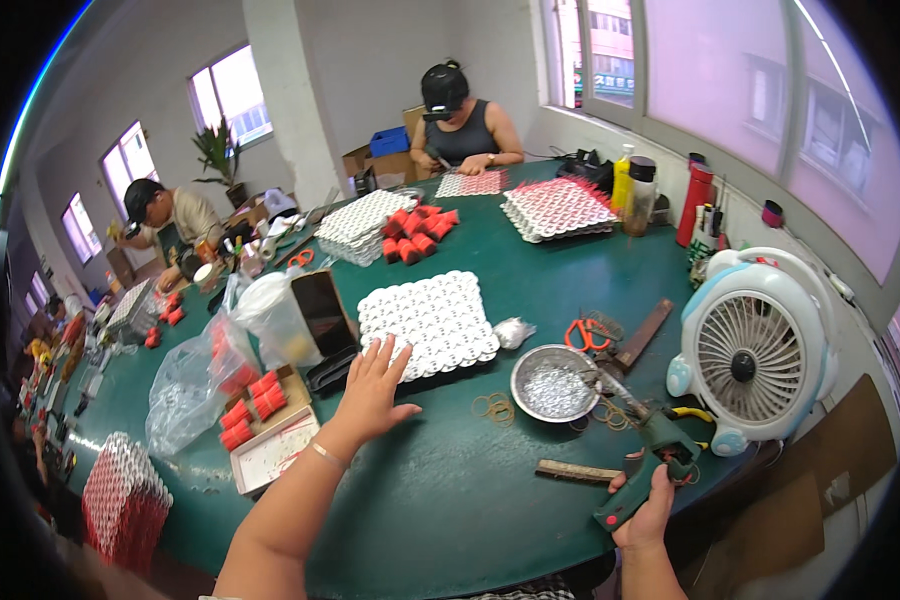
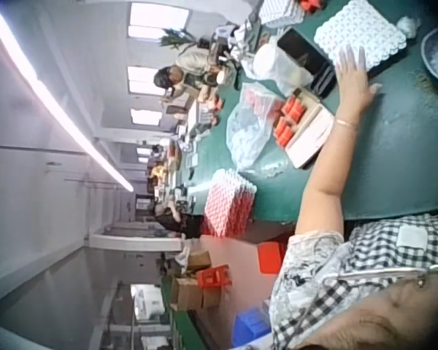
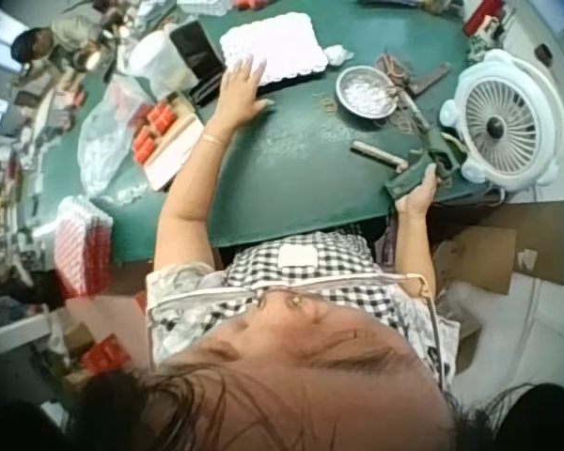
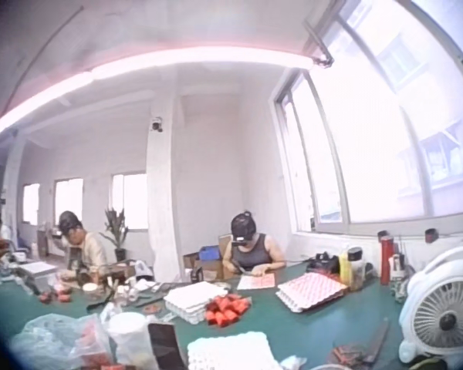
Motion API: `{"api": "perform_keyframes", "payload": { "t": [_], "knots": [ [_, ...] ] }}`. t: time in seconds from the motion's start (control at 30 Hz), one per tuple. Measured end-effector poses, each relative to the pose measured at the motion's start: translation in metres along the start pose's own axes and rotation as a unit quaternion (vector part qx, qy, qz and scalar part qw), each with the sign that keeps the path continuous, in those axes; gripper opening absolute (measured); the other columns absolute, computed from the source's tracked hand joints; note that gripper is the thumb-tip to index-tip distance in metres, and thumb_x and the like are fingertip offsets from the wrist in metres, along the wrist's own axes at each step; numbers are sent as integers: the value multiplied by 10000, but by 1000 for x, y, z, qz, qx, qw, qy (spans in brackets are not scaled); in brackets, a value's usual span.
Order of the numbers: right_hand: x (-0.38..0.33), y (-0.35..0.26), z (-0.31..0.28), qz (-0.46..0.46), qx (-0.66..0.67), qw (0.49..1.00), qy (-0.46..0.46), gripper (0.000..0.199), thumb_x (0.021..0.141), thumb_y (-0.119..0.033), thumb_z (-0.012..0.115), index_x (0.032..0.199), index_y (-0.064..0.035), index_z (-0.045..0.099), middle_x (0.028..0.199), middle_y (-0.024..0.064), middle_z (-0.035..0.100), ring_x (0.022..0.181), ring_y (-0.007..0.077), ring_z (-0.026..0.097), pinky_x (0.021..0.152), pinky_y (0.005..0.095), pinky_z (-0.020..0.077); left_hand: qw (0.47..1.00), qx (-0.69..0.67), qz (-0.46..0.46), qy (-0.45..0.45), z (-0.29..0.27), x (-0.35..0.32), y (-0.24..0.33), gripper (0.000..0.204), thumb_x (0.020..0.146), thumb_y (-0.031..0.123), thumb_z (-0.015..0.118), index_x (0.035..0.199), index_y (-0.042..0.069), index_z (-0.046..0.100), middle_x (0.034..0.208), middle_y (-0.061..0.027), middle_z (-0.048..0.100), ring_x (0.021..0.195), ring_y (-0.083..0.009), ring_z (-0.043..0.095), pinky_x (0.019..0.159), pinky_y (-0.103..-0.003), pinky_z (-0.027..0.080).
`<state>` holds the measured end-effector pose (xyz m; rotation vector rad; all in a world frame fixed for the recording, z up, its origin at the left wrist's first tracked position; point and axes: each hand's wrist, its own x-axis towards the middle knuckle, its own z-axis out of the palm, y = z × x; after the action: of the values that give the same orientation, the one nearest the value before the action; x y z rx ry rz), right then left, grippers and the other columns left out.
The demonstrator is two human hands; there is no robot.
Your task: The person solders wires onto an LED board sheet using a soldering tool, moves the sheet aside, positions a new LED board sheet, and solders wires onto it.
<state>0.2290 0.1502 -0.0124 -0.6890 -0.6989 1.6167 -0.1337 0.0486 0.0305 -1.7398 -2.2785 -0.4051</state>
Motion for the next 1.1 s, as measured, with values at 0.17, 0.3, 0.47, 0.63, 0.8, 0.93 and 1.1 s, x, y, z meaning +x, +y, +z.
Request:
{"api": "perform_keyframes", "payload": {
  "t": [0.17,0.3,0.47,0.63,0.8,0.93,1.1],
  "knots": [
    [-3,-4,-1,-1,-13,1000,-17,357,934,-354,485,1092,-34,481,899,90,568,673,195,574,597,339,487,991,1,-25,-128,2,20,-7,822,697,327,762,1395,161,360,1373,-141,447,1280,-306,407,1049,-529,238],
    [-1,-4,-5,2,-6,1000,-30,360,930,-358,489,1090,-35,482,906,96,573,675,198,581,599,344,488,987,19,59,-146,-12,1,-4,544,738,178,692,1250,116,519,1187,-109,604,1082,-272,583,881,-444,439],
    [-2,0,-2,11,6,999,-51,347,937,-351,479,1087,-38,484,928,96,573,680,193,576,609,342,481,986,10,81,146,-37,-15,-8,321,797,27,535,1100,72,630,1075,-140,654,1000,-303,622,829,-393,486],
    [0,1,-7,2,19,999,-32,340,947,-345,468,1099,-41,481,963,88,570,689,181,570,617,338,477,978,33,85,186,-67,-80,50,333,781,28,554,1104,66,628,1055,-119,665,951,-275,646,757,-353,510],
    [3,-1,-7,17,39,998,-46,321,951,-333,472,1106,-53,483,951,80,576,699,180,574,623,338,482,992,41,99,64,-73,-188,106,284,798,192,607,1069,122,658,1028,-65,674,919,-232,644,770,-347,496],
    [6,1,-3,33,40,998,-35,361,945,-377,484,1094,-49,508,936,73,582,694,169,563,625,315,466,991,-4,87,-102,-92,-209,131,230,907,292,599,1044,115,652,1099,-68,655,978,-221,614,773,-396,450],
    [5,-3,-6,8,27,999,-31,359,943,-371,485,1096,-47,502,942,78,584,684,175,566,624,318,472,973,-176,138,-58,-58,-125,139,371,786,256,683,1119,104,624,957,-77,654,833,-260,625,714,-368,487]
  ]
}}
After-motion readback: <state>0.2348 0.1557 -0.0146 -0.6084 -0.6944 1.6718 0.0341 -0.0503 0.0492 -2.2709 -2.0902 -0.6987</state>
